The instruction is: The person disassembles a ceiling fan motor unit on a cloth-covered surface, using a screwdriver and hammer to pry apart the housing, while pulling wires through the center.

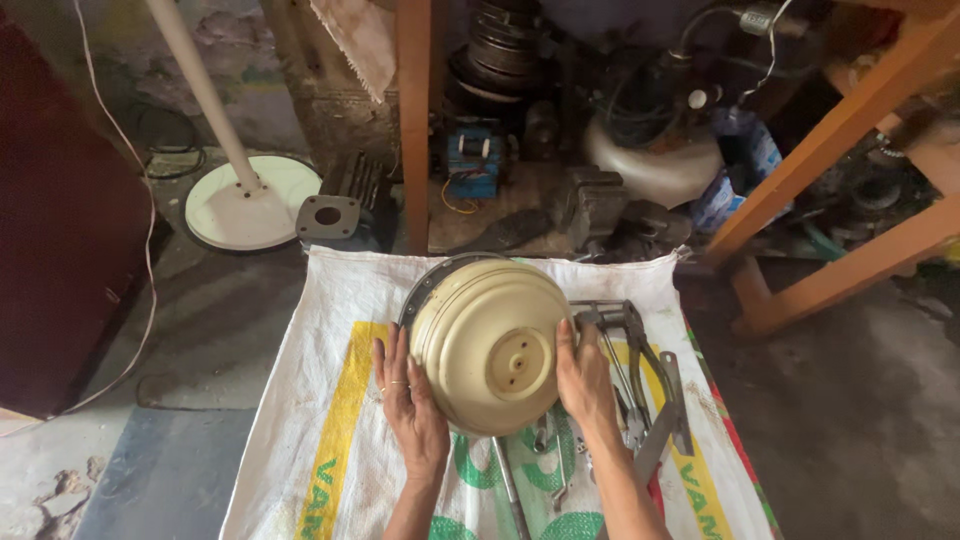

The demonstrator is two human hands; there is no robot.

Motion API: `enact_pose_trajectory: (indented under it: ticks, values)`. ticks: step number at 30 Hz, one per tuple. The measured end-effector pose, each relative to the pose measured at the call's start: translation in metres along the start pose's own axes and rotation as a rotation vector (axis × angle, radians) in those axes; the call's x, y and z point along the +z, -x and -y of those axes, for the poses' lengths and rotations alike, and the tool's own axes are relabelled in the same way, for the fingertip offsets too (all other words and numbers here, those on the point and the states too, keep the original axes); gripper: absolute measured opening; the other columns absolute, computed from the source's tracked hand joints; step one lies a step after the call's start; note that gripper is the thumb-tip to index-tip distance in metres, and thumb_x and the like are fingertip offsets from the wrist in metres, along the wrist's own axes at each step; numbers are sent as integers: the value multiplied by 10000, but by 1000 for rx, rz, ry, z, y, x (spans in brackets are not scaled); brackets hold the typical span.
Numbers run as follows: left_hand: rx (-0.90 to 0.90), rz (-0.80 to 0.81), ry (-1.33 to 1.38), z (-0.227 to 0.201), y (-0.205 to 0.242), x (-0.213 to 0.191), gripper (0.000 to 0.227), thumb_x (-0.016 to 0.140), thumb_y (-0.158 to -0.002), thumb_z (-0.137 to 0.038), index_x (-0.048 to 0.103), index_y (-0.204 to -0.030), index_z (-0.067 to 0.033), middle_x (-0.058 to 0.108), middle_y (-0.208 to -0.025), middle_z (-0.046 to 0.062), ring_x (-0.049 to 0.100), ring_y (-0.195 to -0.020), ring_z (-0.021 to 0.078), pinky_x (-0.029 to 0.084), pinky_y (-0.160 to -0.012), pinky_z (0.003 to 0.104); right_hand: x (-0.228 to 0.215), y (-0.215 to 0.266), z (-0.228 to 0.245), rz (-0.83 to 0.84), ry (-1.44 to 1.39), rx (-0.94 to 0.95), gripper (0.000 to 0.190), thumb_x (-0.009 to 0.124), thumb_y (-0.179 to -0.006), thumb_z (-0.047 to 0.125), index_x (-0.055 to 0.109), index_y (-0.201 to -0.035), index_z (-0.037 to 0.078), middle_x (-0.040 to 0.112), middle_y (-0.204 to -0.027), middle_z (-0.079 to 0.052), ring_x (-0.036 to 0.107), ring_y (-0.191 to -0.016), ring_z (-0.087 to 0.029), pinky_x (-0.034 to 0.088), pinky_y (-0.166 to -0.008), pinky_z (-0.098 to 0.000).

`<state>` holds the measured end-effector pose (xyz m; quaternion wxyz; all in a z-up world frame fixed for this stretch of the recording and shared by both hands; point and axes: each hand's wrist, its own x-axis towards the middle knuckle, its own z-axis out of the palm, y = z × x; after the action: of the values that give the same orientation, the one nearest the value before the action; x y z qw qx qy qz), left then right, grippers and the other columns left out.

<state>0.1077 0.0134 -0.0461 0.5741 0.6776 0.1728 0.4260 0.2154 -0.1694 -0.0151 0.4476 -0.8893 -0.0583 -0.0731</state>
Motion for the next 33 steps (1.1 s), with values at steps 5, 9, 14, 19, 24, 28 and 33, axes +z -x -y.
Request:
enact_pose_trajectory:
  ticks: [5, 9, 14, 19, 24, 28, 33]
  values:
    - [-3, 70, -28, -14, -20, 2, 519, 496, -1048, -317, 531, -1458, 0, 486, -1574, 184, 190, -1591, 369, 186, -1259, 477, -14, 16, 15, 105, 11, 164, 770, 311, -940, 685, 558, -1348, 80, 711, -1085, -309, 666, -1045, -512, 513, -855, -547]
    - [18, 215, -162, -24, -66, 11, 579, 587, -998, -361, 557, -1428, 25, 509, -1539, 208, 220, -1568, 380, 224, -1249, 467, -12, 11, 11, 133, -14, 222, 798, 323, -947, 703, 554, -1338, 47, 721, -1094, -315, 698, -1061, -480, 530, -886, -522]
    - [70, 273, -207, -38, -83, 24, 625, 651, -955, -354, 541, -1408, 63, 488, -1534, 245, 244, -1551, 405, 260, -1226, 472, 0, 5, -16, 104, -111, 203, 819, 347, -958, 700, 538, -1384, 27, 689, -1206, -287, 650, -1166, -451, 514, -948, -489]
    - [154, 175, -203, -77, -29, 15, 648, 690, -938, -284, 488, -1453, 53, 465, -1543, 273, 295, -1538, 425, 277, -1226, 509, 8, 7, -42, 84, -423, 53, 825, 308, -1024, 676, 519, -1390, -33, 683, -1270, -211, 625, -1212, -323, 456, -1014, -407]
    - [293, 107, -150, -112, 13, 8, 686, 702, -912, -188, 428, -1499, 36, 432, -1582, 260, 301, -1542, 458, 278, -1236, 537, 0, 16, -37, 161, -638, 204, 885, 227, -1012, 680, 631, -1270, -63, 763, -1060, -170, 732, -944, -229, 596, -795, -341]
    - [265, 101, -174, -98, 2, 13, 688, 677, -952, -256, 411, -1518, 31, 402, -1605, 245, 289, -1542, 456, 262, -1240, 533, -9, 21, -15, 138, -570, 313, 827, 256, -988, 650, 597, -1319, -27, 732, -1033, -238, 706, -852, -317, 573, -679, -433]
    - [140, 183, -237, -52, -48, 19, 660, 622, -974, -352, 470, -1489, 32, 430, -1595, 218, 252, -1555, 410, 249, -1244, 478, -15, 15, 3, 107, -193, 261, 854, 306, -937, 721, 524, -1371, 18, 717, -1124, -253, 739, -1040, -367, 604, -853, -428]
